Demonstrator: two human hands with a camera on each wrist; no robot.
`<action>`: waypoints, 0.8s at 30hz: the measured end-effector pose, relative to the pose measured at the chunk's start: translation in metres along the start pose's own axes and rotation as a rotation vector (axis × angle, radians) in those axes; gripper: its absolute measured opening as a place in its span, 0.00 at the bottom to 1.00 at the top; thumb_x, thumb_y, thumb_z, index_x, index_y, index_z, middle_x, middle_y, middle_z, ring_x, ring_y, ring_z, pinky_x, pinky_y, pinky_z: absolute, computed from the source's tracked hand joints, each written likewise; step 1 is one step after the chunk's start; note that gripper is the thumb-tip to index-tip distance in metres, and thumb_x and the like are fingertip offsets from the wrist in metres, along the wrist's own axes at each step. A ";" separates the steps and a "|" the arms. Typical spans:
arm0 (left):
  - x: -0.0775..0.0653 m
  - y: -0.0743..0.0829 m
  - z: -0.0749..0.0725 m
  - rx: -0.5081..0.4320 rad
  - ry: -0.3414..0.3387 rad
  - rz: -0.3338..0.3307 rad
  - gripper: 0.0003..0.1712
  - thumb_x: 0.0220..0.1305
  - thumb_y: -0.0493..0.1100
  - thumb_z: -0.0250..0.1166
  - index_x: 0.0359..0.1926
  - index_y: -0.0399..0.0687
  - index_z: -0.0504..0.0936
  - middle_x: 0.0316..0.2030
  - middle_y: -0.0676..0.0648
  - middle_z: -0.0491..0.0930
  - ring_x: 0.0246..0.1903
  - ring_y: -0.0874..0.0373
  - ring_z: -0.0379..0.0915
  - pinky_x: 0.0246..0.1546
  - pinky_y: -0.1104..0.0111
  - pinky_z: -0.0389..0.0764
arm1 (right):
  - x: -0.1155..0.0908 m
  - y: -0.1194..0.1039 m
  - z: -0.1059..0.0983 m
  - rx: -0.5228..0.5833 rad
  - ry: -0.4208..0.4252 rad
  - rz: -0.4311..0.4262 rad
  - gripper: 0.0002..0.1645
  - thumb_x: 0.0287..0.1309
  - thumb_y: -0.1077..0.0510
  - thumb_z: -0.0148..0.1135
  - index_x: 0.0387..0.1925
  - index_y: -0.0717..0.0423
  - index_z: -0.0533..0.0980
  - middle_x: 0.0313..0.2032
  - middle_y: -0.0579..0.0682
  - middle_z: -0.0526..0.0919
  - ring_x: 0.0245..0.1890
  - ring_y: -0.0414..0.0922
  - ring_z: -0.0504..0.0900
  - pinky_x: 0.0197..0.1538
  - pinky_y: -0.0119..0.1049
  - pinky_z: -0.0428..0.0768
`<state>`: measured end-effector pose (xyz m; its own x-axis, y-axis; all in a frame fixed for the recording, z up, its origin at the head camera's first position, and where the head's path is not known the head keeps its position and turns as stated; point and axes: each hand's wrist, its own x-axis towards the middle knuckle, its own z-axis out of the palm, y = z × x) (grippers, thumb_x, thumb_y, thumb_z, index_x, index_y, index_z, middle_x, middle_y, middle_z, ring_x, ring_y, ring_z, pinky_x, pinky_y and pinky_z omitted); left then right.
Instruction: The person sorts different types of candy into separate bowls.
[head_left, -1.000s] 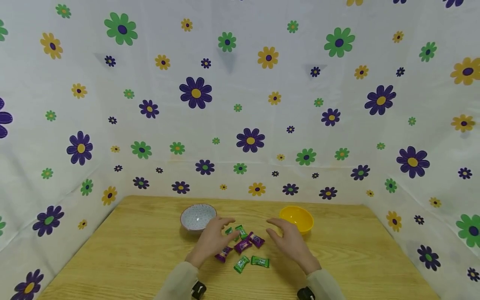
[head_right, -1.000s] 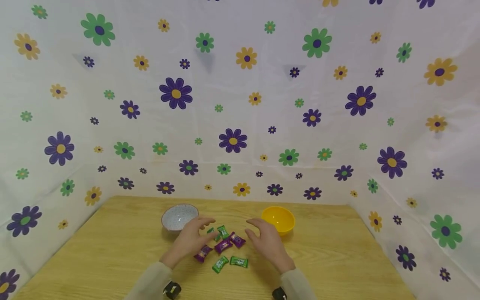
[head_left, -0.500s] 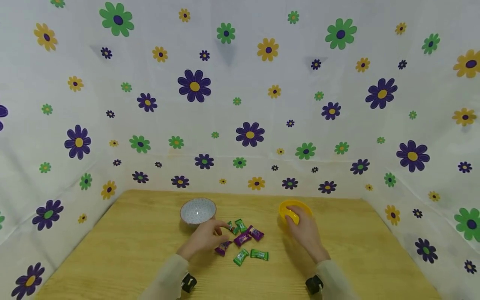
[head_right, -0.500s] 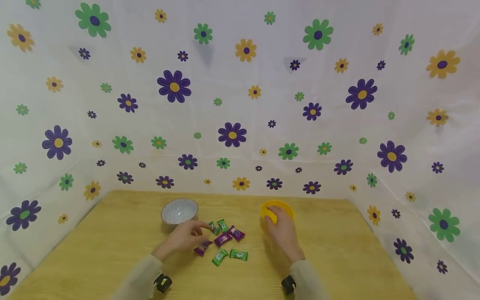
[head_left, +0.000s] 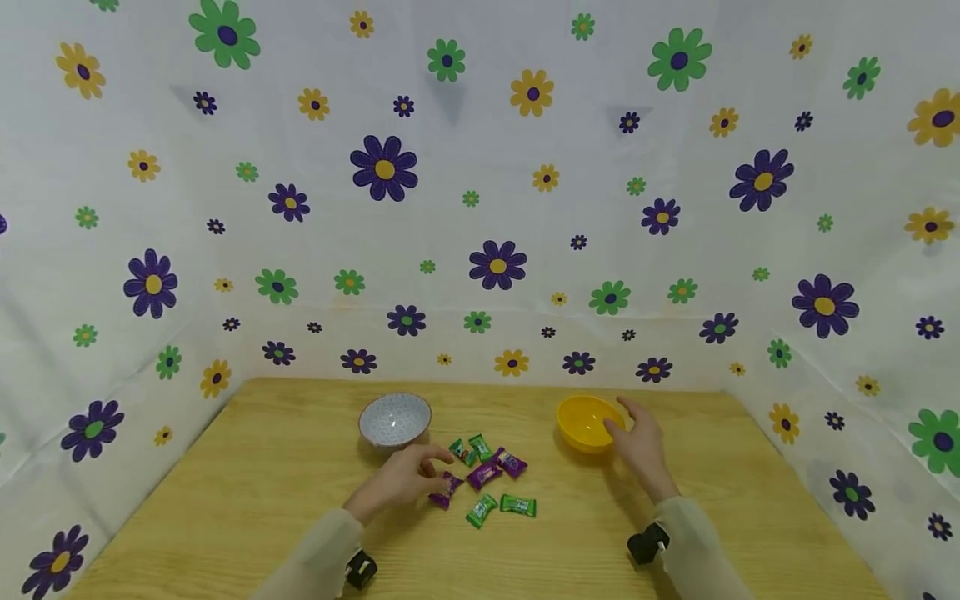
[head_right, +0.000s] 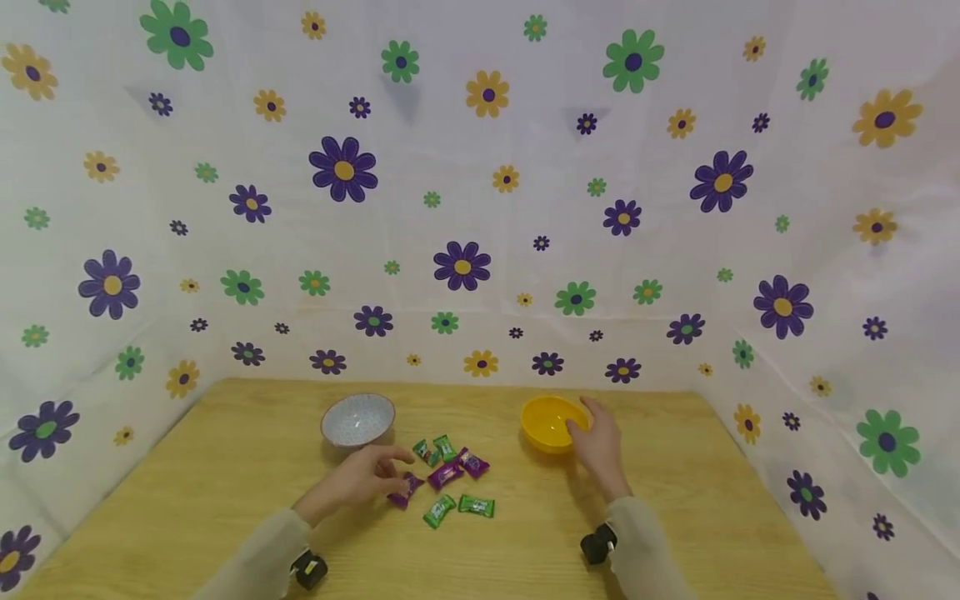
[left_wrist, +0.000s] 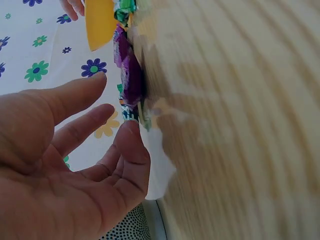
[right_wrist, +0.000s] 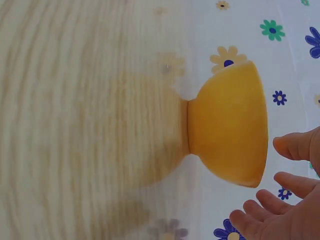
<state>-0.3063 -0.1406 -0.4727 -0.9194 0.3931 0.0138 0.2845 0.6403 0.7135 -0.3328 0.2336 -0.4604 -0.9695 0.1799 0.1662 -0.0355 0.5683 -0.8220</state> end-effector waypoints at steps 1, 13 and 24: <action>0.000 -0.001 0.000 0.002 -0.011 0.003 0.21 0.59 0.42 0.70 0.54 0.46 0.81 0.28 0.50 0.77 0.26 0.59 0.70 0.26 0.68 0.71 | 0.000 0.002 -0.001 0.027 -0.011 0.019 0.33 0.68 0.60 0.55 0.71 0.65 0.59 0.70 0.68 0.60 0.70 0.65 0.58 0.70 0.58 0.60; 0.003 -0.013 -0.008 -0.124 -0.139 0.017 0.21 0.64 0.40 0.66 0.58 0.46 0.78 0.29 0.47 0.74 0.24 0.60 0.66 0.23 0.71 0.69 | 0.008 0.013 -0.001 0.351 -0.136 0.223 0.31 0.71 0.63 0.50 0.70 0.70 0.58 0.66 0.70 0.63 0.60 0.62 0.70 0.55 0.48 0.80; 0.004 -0.013 -0.016 -0.249 -0.206 -0.038 0.22 0.63 0.38 0.67 0.59 0.44 0.78 0.26 0.47 0.72 0.24 0.59 0.65 0.25 0.71 0.67 | 0.013 0.023 -0.004 0.530 -0.248 0.298 0.33 0.72 0.61 0.49 0.73 0.65 0.54 0.68 0.71 0.60 0.46 0.48 0.78 0.46 0.43 0.85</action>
<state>-0.3177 -0.1581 -0.4713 -0.8466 0.5136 -0.1396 0.1526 0.4854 0.8609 -0.3448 0.2522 -0.4753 -0.9811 0.0423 -0.1886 0.1902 0.0386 -0.9810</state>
